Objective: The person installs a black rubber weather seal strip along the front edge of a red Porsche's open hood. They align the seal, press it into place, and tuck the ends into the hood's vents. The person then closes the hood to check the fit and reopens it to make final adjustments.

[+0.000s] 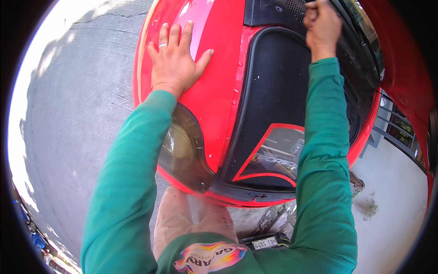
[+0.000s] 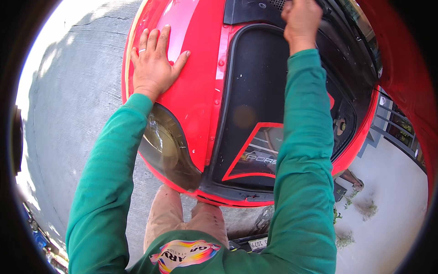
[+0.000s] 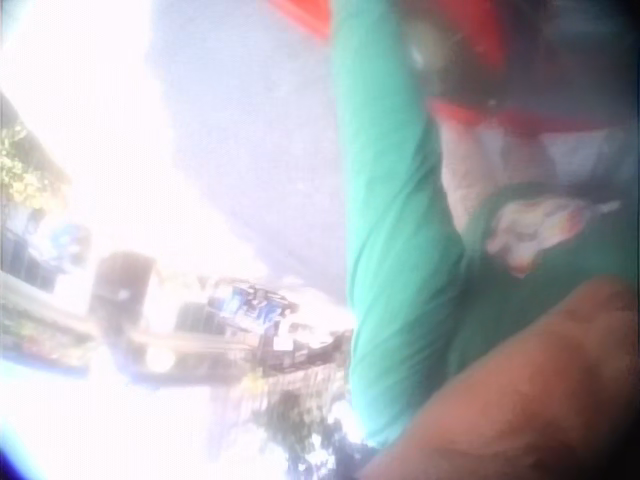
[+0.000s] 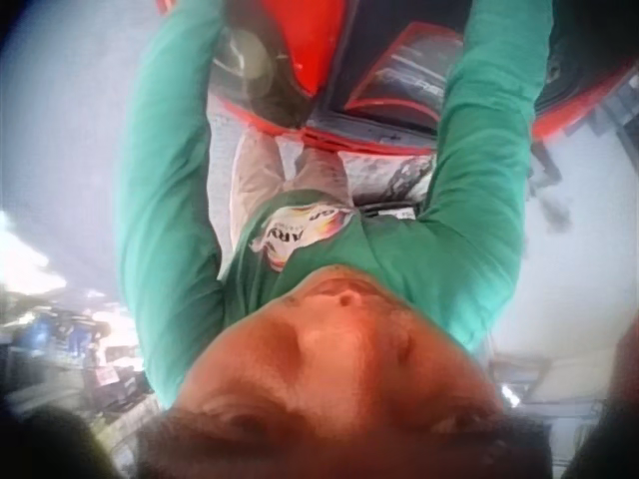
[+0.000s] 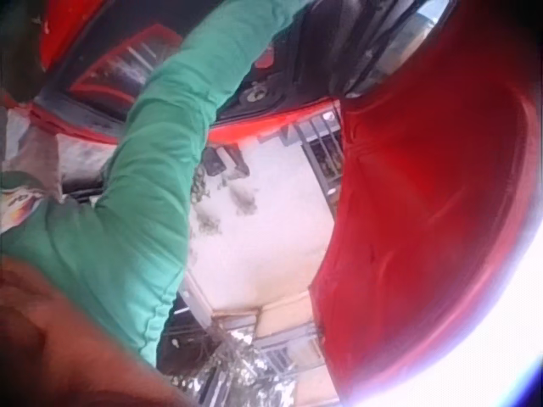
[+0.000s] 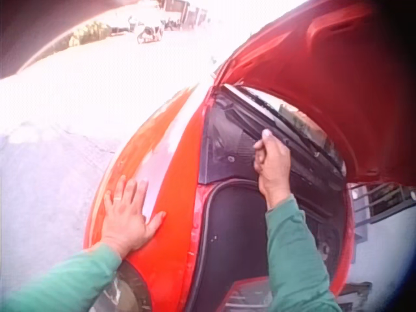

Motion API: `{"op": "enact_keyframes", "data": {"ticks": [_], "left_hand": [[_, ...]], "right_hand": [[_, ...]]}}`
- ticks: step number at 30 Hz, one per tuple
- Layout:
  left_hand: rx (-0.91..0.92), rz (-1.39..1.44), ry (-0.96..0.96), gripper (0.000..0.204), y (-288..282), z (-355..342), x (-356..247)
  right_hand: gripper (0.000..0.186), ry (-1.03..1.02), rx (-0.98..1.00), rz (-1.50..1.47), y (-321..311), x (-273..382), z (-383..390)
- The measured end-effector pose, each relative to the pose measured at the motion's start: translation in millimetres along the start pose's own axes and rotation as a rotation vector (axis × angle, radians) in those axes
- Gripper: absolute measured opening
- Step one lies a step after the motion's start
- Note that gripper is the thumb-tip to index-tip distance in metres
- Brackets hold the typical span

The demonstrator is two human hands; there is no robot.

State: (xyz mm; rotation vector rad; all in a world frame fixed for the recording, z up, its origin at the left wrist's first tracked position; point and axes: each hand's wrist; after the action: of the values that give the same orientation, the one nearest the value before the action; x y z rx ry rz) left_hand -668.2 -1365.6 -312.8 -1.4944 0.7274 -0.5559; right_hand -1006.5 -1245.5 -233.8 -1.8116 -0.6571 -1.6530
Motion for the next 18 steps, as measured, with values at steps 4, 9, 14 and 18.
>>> {"op": "enact_keyframes", "data": {"ticks": [4,9,14,18], "left_hand": [[-0.015,0.028,0.037,0.085,0,0,-4],[-0.037,0.056,0.065,0.084,-1,-10,-5],[-0.029,0.017,0.08,0.084,-4,-3,-1],[-0.005,0.024,0.099,0.085,-4,-5,-7]], "right_hand": [[0.036,-0.333,-0.085,-0.223,-4,-9,-13],[0.043,0.033,-0.229,0.097,7,-116,-17],[0.04,-0.189,-0.206,-0.395,-32,-36,-35],[0.042,-0.484,-0.405,-0.165,-84,-56,-26]]}}
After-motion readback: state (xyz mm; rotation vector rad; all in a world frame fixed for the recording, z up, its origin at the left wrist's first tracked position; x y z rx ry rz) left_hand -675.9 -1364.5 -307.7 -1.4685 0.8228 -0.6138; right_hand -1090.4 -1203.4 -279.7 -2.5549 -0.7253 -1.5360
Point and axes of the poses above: each hand's wrist, its own z-axis away from the middle knuckle, its own y-axis out of the palm, x = y × z, and after that the axes turned 5 degrees about x, right-handed
